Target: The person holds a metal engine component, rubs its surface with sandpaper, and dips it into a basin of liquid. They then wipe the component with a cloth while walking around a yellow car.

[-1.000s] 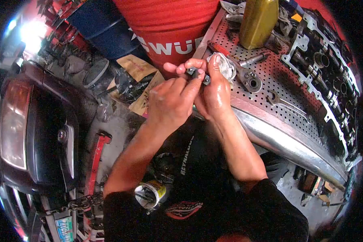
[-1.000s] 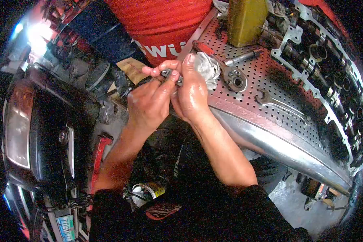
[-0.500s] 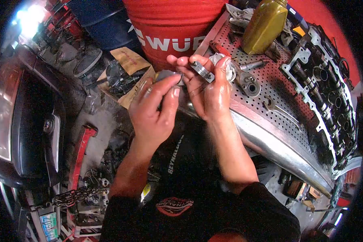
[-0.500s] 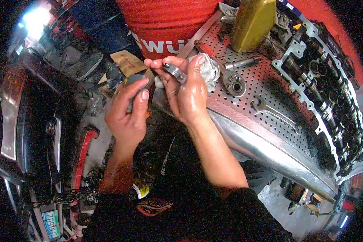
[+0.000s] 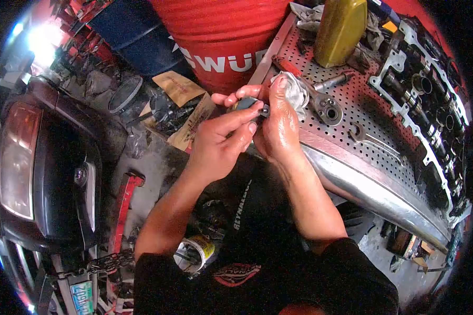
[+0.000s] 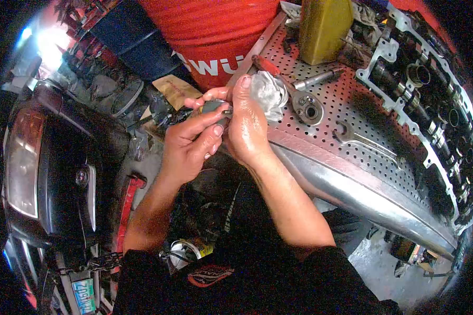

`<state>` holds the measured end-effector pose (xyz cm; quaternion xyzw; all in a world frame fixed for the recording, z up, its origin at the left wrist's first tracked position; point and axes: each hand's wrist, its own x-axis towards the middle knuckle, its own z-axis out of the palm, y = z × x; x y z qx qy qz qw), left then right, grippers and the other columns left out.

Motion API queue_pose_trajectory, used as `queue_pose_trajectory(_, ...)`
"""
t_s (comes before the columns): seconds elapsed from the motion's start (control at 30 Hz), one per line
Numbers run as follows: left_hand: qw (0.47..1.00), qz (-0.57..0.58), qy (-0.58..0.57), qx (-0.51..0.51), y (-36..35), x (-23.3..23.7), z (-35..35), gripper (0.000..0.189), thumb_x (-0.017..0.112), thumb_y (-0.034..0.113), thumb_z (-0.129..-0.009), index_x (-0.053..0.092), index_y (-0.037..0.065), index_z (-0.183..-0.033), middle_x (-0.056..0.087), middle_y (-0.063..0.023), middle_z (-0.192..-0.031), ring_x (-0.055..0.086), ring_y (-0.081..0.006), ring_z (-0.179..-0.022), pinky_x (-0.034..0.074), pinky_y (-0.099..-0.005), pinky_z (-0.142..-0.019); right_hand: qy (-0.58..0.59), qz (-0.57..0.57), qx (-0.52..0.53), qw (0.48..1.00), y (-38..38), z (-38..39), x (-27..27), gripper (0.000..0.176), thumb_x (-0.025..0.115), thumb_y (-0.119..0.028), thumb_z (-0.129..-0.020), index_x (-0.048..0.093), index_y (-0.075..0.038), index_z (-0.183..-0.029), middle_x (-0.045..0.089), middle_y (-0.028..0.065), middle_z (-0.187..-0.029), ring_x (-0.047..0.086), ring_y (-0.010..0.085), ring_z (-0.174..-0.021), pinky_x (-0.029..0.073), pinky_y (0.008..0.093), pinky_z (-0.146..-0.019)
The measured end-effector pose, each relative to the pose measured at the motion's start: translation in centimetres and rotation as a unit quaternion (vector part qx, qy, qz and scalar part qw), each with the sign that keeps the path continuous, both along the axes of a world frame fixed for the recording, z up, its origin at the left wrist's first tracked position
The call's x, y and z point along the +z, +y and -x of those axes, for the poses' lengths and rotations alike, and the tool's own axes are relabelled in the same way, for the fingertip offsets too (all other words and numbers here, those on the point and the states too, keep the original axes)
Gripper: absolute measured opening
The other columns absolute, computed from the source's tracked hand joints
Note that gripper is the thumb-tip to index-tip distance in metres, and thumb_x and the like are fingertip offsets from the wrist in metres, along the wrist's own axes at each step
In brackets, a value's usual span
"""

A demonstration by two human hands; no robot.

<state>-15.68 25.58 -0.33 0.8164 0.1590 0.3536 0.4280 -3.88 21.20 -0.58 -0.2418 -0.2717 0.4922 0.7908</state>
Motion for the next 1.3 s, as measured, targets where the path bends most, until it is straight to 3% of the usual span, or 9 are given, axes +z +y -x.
queue_pose_trajectory(0.23,0.817,-0.542,0.140,0.140,1.0,1.4,0.2,0.034,0.059,0.003,-0.081,0.063,0.005,-0.115,0.056,-0.0083,-0.075,0.059,-0.0232,-0.065,0.048,-0.0350,-0.056,-0.006,0.024,-0.045,0.999,0.6,0.6,0.6,0.069,0.030,-0.061,-0.096,0.054,0.003,-0.093,0.062,0.0173,-0.089,0.065,0.0264,-0.094,0.053,0.0367,-0.084)
queue_pose_trajectory(0.37,0.993,-0.097,-0.042,0.048,0.3,-0.3,-1.6,0.026,0.055,0.001,-0.087,0.062,0.000,-0.112,0.056,-0.0101,-0.069,0.054,-0.0209,-0.055,0.045,-0.0323,-0.053,0.058,0.016,-0.025,0.998,0.2,0.1,0.5,0.067,0.029,-0.059,-0.098,0.054,0.003,-0.093,0.062,0.0181,-0.089,0.066,0.0274,-0.092,0.053,0.0365,-0.083)
queue_pose_trajectory(0.43,0.961,0.271,-0.033,-0.038,-0.2,0.7,-1.0,0.029,0.053,-0.002,-0.085,0.064,0.002,-0.112,0.059,-0.0102,-0.068,0.058,-0.0233,-0.058,0.047,-0.0342,-0.055,0.070,0.012,-0.025,0.997,0.0,0.0,0.4,0.066,0.029,-0.058,-0.098,0.054,0.003,-0.093,0.062,0.0179,-0.089,0.067,0.0277,-0.092,0.054,0.0364,-0.082)
queue_pose_trajectory(0.5,0.998,-0.016,0.041,0.037,-0.1,1.0,-1.0,0.033,0.057,0.001,-0.084,0.062,0.003,-0.116,0.059,-0.0129,-0.076,0.061,-0.0256,-0.066,0.051,-0.0377,-0.060,0.069,0.001,-0.018,0.997,-0.1,-0.1,0.4,0.065,0.028,-0.057,-0.099,0.054,0.003,-0.093,0.061,0.0172,-0.088,0.067,0.0276,-0.092,0.054,0.0366,-0.082)
queue_pose_trajectory(0.6,0.858,-0.488,0.094,0.132,0.9,0.4,-0.8,0.040,0.060,0.004,-0.082,0.058,0.004,-0.122,0.060,-0.0161,-0.087,0.062,-0.0301,-0.074,0.051,-0.0396,-0.064,0.055,0.008,-0.032,0.998,0.4,0.4,0.0,0.064,0.027,-0.055,-0.099,0.054,0.003,-0.095,0.060,0.0163,-0.088,0.066,0.0276,-0.092,0.054,0.0372,-0.083)
queue_pose_trajectory(0.77,0.929,-0.348,-0.022,0.125,-0.1,-0.2,-2.4,0.029,0.056,-0.001,-0.085,0.062,0.000,-0.113,0.056,-0.0141,-0.073,0.057,-0.0322,-0.064,0.048,-0.0390,-0.058,0.083,0.013,-0.025,0.996,0.2,0.0,0.6,0.065,0.029,-0.058,-0.098,0.053,0.003,-0.098,0.061,0.0166,-0.089,0.066,0.0259,-0.087,0.055,0.0358,-0.078)
queue_pose_trajectory(1.0,0.832,-0.515,0.091,0.183,0.9,0.3,-0.6,0.028,0.053,0.004,-0.091,0.062,0.000,-0.117,0.064,-0.0137,-0.082,0.060,-0.0294,-0.066,0.049,-0.0374,-0.057,0.009,0.009,-0.030,0.999,0.8,0.3,0.2,0.064,0.026,-0.057,-0.099,0.053,0.001,-0.102,0.064,0.0173,-0.095,0.064,0.0278,-0.093,0.050,0.0377,-0.089)
queue_pose_trajectory(1.13,0.875,-0.317,-0.084,0.356,-0.3,0.1,0.5,0.030,0.060,0.002,-0.083,0.062,0.000,-0.113,0.064,-0.0153,-0.089,0.062,-0.0338,-0.079,0.050,-0.0374,-0.068,0.091,-0.002,-0.020,0.996,0.3,-0.3,0.4,0.063,0.028,-0.055,-0.098,0.057,0.001,-0.104,0.063,0.0224,-0.107,0.060,0.0391,-0.110,0.046,0.0448,-0.097)
queue_pose_trajectory(1.3,0.945,-0.157,-0.047,0.283,-0.9,-1.5,1.8,0.007,0.065,0.008,-0.085,0.065,0.003,-0.090,0.063,-0.0138,-0.080,0.059,-0.0311,-0.067,0.048,-0.0371,-0.065,0.090,-0.031,-0.008,0.995,0.8,-0.3,-0.2,0.063,0.027,-0.055,-0.099,0.059,-0.001,-0.102,0.063,0.0216,-0.110,0.059,0.0389,-0.112,0.043,0.0470,-0.099)
